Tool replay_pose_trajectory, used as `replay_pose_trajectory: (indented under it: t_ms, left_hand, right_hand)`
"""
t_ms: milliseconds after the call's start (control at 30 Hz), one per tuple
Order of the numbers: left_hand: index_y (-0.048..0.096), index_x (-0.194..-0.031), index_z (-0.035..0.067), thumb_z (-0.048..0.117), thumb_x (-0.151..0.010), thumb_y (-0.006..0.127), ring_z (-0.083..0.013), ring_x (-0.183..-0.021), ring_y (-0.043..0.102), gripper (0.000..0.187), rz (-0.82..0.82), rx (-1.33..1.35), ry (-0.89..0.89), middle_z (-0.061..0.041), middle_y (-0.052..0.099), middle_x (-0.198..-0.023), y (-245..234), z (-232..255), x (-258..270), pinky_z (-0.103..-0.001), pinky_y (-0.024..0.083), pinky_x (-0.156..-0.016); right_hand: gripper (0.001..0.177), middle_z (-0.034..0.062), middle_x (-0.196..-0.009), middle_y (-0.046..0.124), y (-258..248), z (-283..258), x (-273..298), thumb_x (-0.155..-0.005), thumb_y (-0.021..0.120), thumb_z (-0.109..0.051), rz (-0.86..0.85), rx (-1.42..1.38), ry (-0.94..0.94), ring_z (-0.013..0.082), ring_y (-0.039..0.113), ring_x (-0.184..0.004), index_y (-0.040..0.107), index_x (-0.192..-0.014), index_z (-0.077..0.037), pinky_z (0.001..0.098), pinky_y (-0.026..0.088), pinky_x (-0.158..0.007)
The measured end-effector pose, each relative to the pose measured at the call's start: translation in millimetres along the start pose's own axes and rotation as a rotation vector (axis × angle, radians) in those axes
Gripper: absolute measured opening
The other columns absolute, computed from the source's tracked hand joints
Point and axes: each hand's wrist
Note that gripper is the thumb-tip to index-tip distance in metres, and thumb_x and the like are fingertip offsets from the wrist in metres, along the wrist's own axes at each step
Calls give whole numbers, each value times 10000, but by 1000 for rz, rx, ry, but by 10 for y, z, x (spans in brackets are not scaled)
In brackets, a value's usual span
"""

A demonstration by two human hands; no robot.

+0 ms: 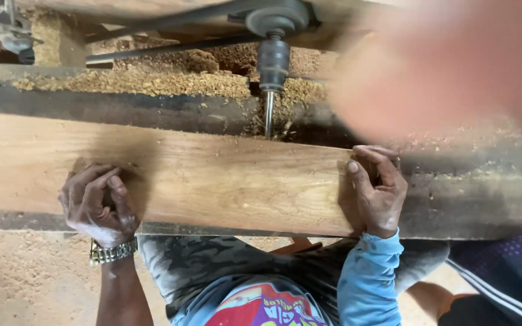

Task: The person guides a wooden plank under a vertical drill bit of a bench-mounted boring machine, positioning and advancing the plank by hand so the bit drills holes along its length, then shifts the plank to the next position and continues drilling.

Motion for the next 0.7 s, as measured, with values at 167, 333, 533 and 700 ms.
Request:
replay_pose_trajectory:
  t_ms: [167, 333, 533, 700]
  left_hand:
    - [737, -957, 122, 269, -1092, 636, -226, -1085, 735, 224, 52, 26, 10, -59, 782, -1105, 16, -206, 180, -433, 548, -1019]
    - [730, -964, 129, 239, -1141, 601, -203, -1092, 721, 246, 6, 26, 11, -41, 766, -1095, -93, -53, 135, -445, 530, -1100]
    - [729, -974, 121, 240, -1156, 633, -225, -1098, 704, 237, -10, 19, 13, -57, 761, -1104, -86, -97, 143, -456, 509, -1110]
    - [727, -1004, 123, 218, -1110, 613, -222, -1102, 702, 182, -17, 21, -1, -52, 753, -1118, -122, -29, 127, -437, 500, -1080]
  right_hand:
    - [259, 105, -1255, 688, -10, -89, 99, -993, 772, -147, 9, 39, -120, 184, 648, -1208, 732, -1229, -46, 323, 550, -1038]
    - [258, 79, -1260, 694, -95, 116, 158, -975, 758, -190, -43, -45, -80, 178, 665, -1218, 731, -1202, -72, 331, 606, -1037]
    - [399, 45, -1149, 683, 10, 32, 52, -956, 771, -156, 5, -164, 6, 114, 623, -1071, 666, -1328, -60, 254, 526, -967]
    - [333, 23, -1177, 639, 33, -11, 76, -940, 767, -100, -25, -219, -15, 95, 594, -1089, 682, -1255, -32, 236, 492, -962]
Point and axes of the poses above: each hand's wrist, its own x-axis away from the middle knuckle, its own y-axis out of the palm, z = x × y
